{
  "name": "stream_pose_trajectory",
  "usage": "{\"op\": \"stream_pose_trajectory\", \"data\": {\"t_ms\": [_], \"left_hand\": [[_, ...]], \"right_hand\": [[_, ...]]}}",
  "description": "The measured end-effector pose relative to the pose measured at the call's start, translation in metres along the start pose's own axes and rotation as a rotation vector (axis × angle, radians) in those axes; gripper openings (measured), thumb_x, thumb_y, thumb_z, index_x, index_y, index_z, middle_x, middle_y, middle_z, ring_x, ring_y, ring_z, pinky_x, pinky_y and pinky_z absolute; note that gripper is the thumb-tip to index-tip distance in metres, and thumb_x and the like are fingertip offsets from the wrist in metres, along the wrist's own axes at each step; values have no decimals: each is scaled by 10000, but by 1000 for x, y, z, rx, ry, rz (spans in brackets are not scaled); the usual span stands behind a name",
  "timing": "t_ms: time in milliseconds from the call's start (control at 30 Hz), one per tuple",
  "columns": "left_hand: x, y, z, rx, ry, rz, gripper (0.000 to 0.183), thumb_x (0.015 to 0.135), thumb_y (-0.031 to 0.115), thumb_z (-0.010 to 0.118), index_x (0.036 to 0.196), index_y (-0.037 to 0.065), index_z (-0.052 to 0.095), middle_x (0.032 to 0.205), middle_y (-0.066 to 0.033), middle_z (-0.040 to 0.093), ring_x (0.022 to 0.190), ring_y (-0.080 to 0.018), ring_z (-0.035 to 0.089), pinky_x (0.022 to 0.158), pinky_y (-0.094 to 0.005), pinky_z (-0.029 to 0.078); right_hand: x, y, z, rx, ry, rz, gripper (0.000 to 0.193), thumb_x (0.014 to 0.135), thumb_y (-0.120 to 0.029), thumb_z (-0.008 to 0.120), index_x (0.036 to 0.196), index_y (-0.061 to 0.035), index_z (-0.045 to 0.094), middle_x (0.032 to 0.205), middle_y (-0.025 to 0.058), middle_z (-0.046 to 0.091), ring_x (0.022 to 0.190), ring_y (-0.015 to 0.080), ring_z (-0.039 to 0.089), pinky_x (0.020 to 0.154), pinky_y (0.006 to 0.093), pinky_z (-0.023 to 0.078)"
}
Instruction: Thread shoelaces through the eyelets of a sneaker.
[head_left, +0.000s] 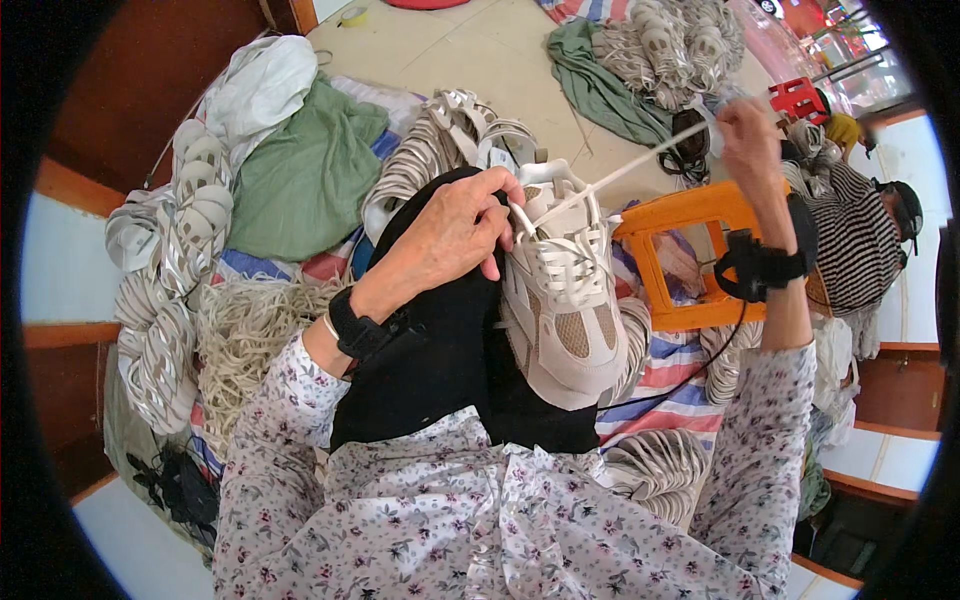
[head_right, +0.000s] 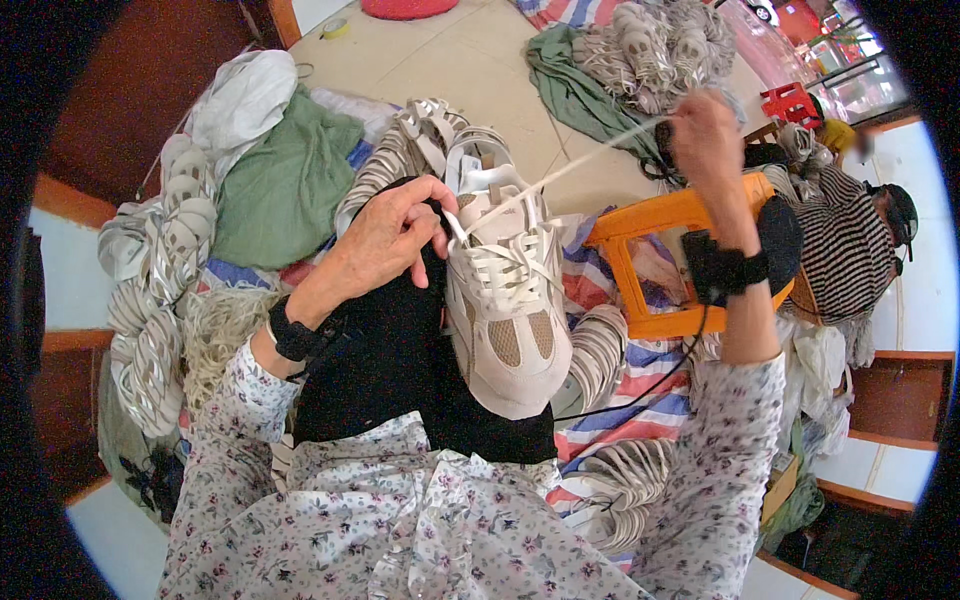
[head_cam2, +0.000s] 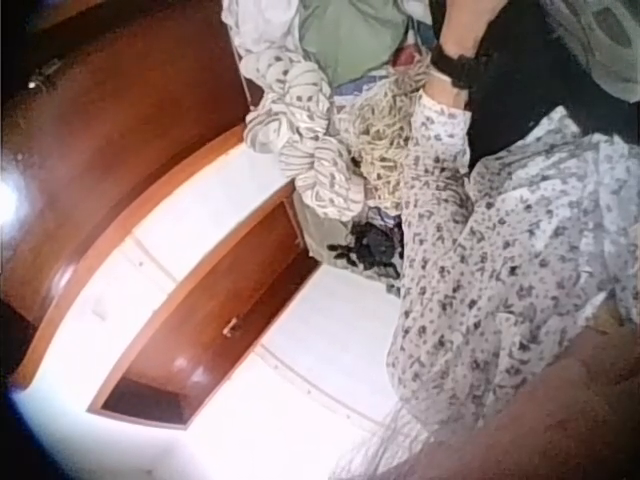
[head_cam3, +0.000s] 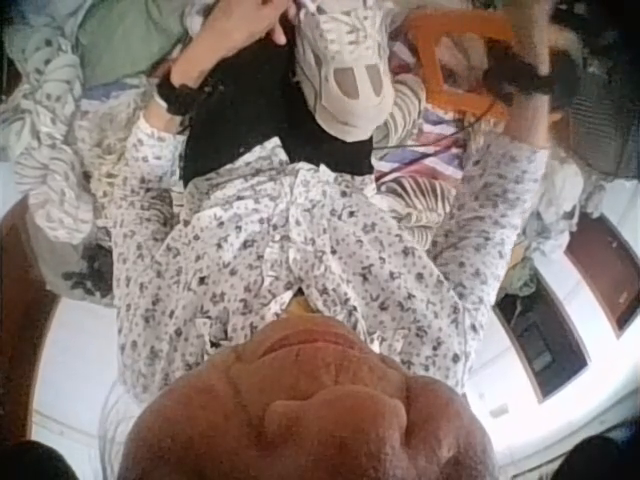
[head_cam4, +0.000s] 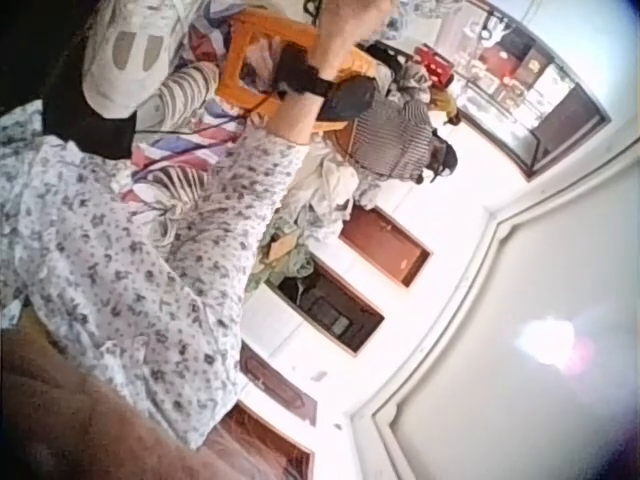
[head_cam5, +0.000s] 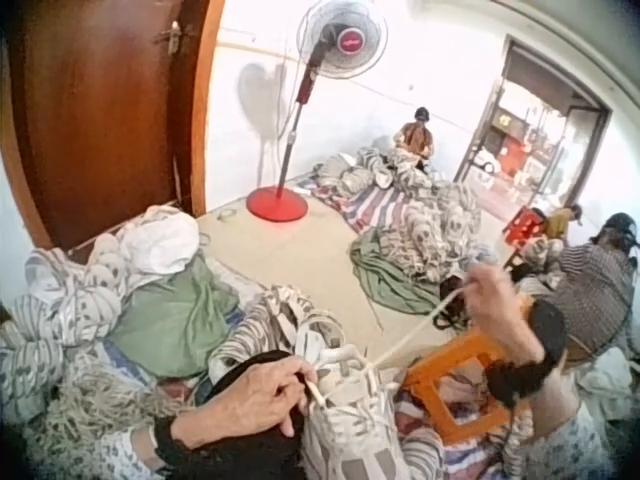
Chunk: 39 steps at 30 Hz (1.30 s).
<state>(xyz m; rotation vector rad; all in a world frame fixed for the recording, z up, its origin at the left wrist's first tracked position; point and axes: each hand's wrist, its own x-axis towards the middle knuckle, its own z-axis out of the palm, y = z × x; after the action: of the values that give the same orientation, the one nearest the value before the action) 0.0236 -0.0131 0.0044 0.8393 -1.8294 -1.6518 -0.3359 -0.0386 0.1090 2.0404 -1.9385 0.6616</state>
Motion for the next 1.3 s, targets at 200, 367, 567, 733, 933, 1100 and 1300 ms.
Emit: {"op": "stream_pose_trajectory", "data": {"t_ms": [200,367,567,733,933,1100,1300], "left_hand": [[0,18,11,466,363,297,144,915,108,569,964,-6,642,750,-103,621,517,-147,547,503,-299,437],[-5,40,43,582,335,346,213,815,196,711,920,21,652,821,-124,607,607,-250,585,558,-368,458],[5,39,75,777,323,242,241,762,198,752,845,26,606,860,-129,580,691,-342,627,596,-434,491],[16,27,69,680,335,307,139,790,106,688,796,4,594,810,-149,597,691,-357,628,599,-435,500],[23,32,33,182,-1,-89,144,883,124,639,825,-7,649,691,-34,655,567,-64,556,467,-225,423],[23,45,-1,149,-122,-227,165,905,179,655,856,23,674,659,-1,631,497,-24,468,409,-188,334],[24,34,-22,131,-253,-174,179,940,188,620,967,28,696,728,13,663,502,-16,459,415,-185,338]], "right_hand": [[-59,8,3,664,-321,303,159,868,-9,632,1009,-59,687,817,-10,599,711,68,550,636,232,464],[-96,-77,28,878,-338,97,214,845,-17,663,1048,-53,718,985,52,600,743,111,557,675,255,477],[-85,-110,34,708,-365,51,183,808,-17,679,989,-5,700,938,100,589,761,190,576,667,304,464],[-87,-108,41,729,-318,1,95,801,-42,679,866,25,658,909,131,585,728,239,563,665,354,458],[-82,-105,33,751,-359,100,92,820,-58,658,855,26,639,701,133,586,645,267,583,594,373,447],[-77,-96,40,610,-272,-33,70,836,-53,621,845,12,598,709,189,603,648,361,597,595,431,458],[-57,-52,47,264,-54,-186,78,854,-66,606,870,-20,546,763,201,612,736,420,608,623,462,471]]}}
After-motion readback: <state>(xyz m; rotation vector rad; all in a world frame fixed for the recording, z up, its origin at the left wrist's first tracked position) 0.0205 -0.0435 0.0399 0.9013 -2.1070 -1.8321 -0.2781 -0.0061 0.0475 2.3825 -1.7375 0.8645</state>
